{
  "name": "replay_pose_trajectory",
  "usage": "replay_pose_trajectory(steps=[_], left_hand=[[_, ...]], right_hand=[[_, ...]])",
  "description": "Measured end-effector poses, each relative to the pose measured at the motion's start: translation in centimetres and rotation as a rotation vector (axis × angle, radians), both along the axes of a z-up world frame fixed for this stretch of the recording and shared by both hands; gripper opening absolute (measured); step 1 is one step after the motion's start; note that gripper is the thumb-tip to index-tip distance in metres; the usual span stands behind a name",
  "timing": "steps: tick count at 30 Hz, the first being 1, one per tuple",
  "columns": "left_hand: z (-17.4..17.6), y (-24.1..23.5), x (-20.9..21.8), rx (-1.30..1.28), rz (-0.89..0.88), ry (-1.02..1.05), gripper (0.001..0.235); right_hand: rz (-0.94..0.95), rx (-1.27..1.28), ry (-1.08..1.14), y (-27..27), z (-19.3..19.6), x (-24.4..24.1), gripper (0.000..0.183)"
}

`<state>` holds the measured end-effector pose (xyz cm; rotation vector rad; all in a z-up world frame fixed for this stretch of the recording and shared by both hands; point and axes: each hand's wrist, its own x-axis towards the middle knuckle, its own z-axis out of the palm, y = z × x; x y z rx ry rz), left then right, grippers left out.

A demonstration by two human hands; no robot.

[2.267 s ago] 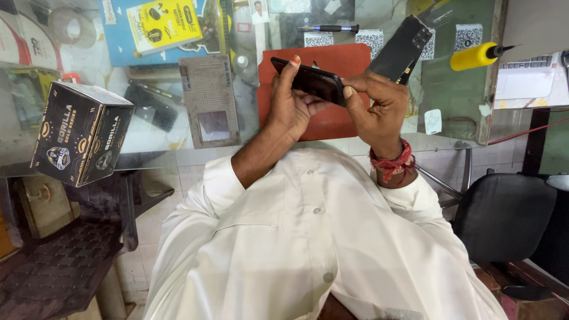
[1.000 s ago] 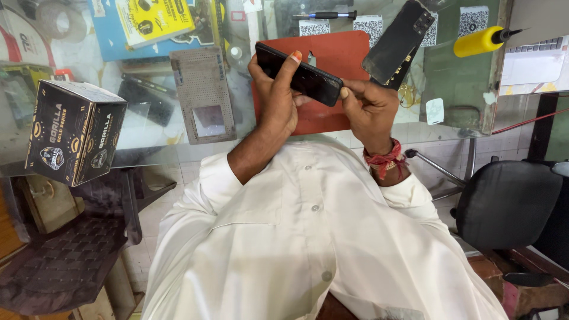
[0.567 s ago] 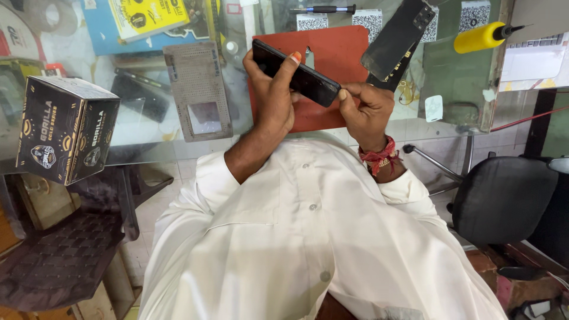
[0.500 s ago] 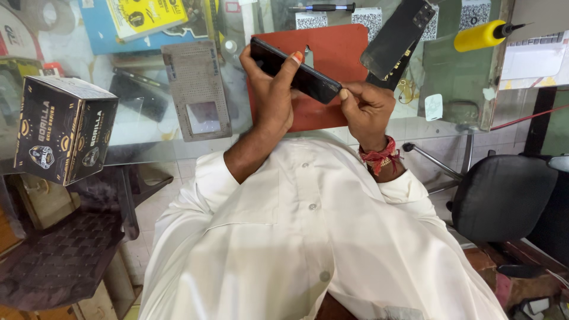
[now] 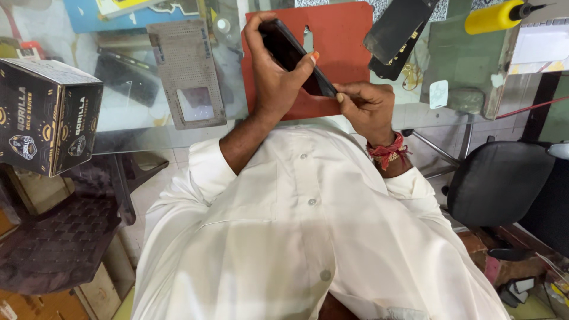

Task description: The person disassembles a smartphone using a screwdriver, removes the back cover, and manipulates internal components on a workbench. The person then reassembles the phone by aligning the back cover and securing it.

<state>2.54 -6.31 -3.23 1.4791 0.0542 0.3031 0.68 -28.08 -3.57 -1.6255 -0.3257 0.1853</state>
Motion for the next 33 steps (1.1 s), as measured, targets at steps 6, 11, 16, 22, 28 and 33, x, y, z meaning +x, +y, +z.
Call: replay_pose_trajectory(steps=[6,11,16,22,28,33], left_hand=[[0.8,-0.1,0.2,0.116,-0.122,-0.085,0.084],[1.8,-0.2,0.8,0.22,-0.115,-0.18,0.083],[1.5,-0.2,1.2,0.218,-0.165,-0.241,0.074],[0.5,-0.7,0.8,0.24,-0.187,-0.203,0.047],[0.8,-0.5,1.1,0.224,-0.207,-0.218,0.042],[1.6,-0.5,0.8,0.282,-0.232,-0.241,0.043]], right_hand=[[0.065,-0.214,-0.069,0.1,1.4,0.5,0.018],[0.082,-0.222,-0.172,0.3,2.2,1.5,0.014],[0.057,-0.235,-0.267,1.1,2.5,1.8,0.012],[-0.044,-0.137,-0.313,1.7,3.2,1.7,0.022],[-0.043,-0.173,-0.287,2.0,4.4,2.3,0.01],[-0.082,-0.16,-0.356,2.7,5.6,3.0,0.008]])
